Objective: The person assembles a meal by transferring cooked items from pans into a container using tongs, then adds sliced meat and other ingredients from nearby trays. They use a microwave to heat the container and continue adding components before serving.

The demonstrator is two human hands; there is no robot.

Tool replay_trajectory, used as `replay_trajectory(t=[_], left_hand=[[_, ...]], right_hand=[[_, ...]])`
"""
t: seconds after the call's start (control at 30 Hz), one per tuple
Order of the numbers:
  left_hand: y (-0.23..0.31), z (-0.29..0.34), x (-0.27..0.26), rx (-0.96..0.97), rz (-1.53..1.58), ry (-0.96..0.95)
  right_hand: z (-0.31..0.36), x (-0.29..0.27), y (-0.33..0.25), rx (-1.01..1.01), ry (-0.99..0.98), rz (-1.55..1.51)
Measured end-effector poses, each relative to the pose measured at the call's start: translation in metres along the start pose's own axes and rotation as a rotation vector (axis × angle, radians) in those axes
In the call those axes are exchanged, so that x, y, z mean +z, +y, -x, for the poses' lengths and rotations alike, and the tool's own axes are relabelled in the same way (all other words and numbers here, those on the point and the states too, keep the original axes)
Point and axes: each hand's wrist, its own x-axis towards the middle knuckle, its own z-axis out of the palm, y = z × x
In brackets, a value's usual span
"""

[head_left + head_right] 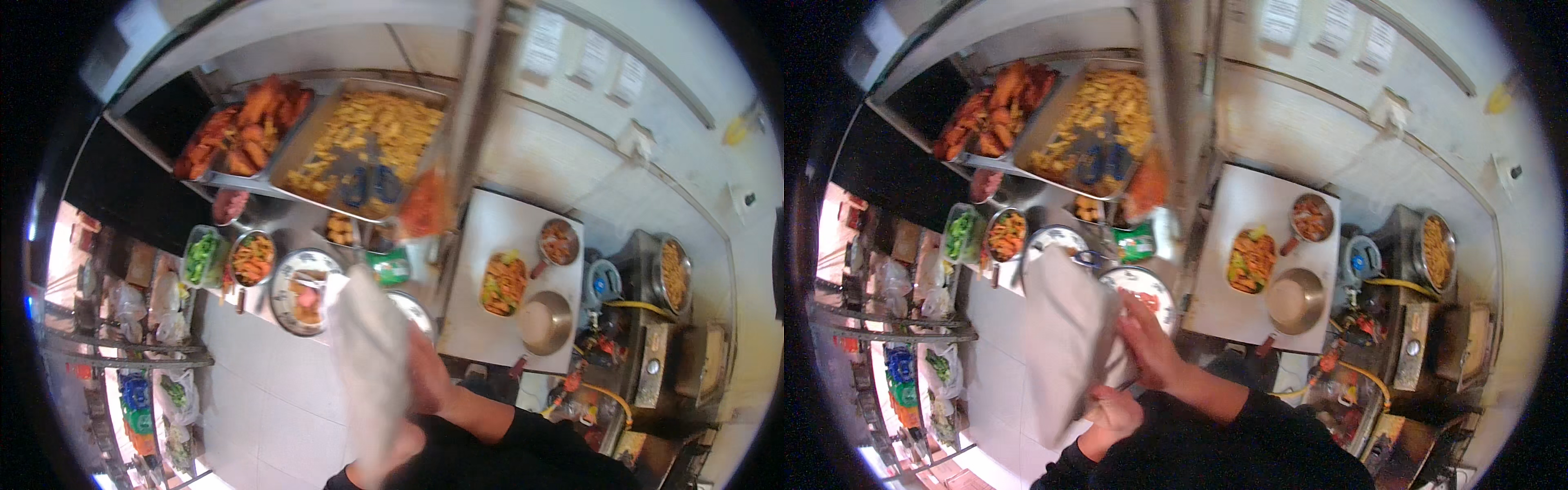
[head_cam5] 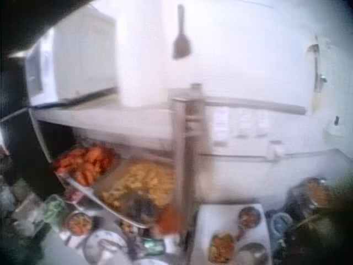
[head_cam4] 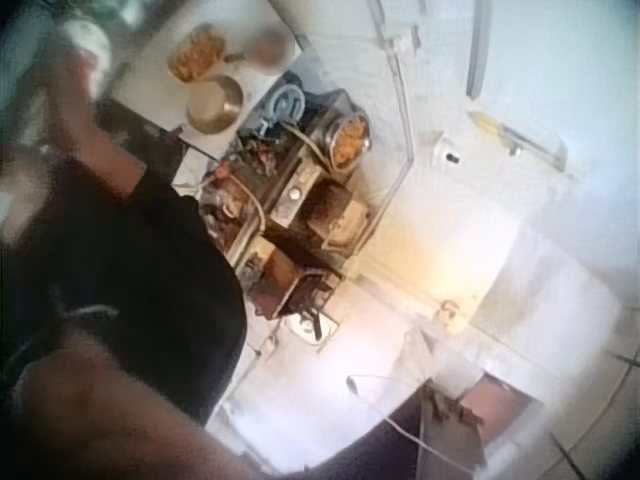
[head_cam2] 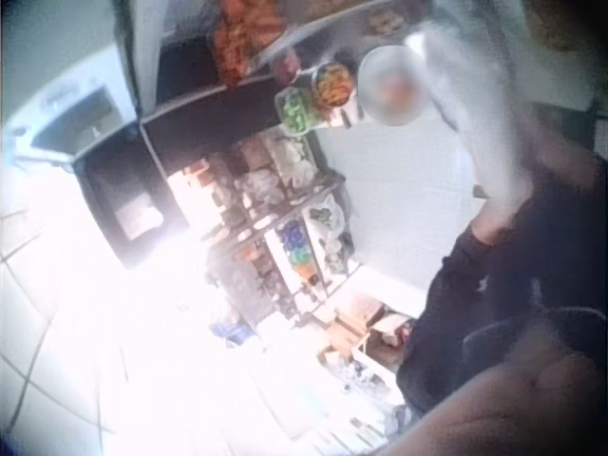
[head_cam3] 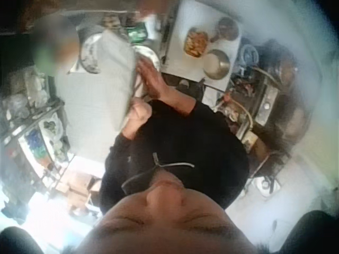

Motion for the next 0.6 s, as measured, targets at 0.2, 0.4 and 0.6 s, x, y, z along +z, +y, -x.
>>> replay_trajectory(t=[0.2,0.4,0.6], left_hand=[[-0.007,0.064,0.149,-0.009,-0.068,-0.234],[-0.014,0.087,0.283,0.079,-0.028,-0.476],[-0.101,0.088,0.251,-0.549,-0.130,-0.475]], right_hand=[[0.093,-0.170,-0.004,0.398,0.175,-0.362],[0.172,-0.305,0.029,0.741,0.358,-0.727],[0.200,-0.389,0.093,0.864,0.372,-0.728]])
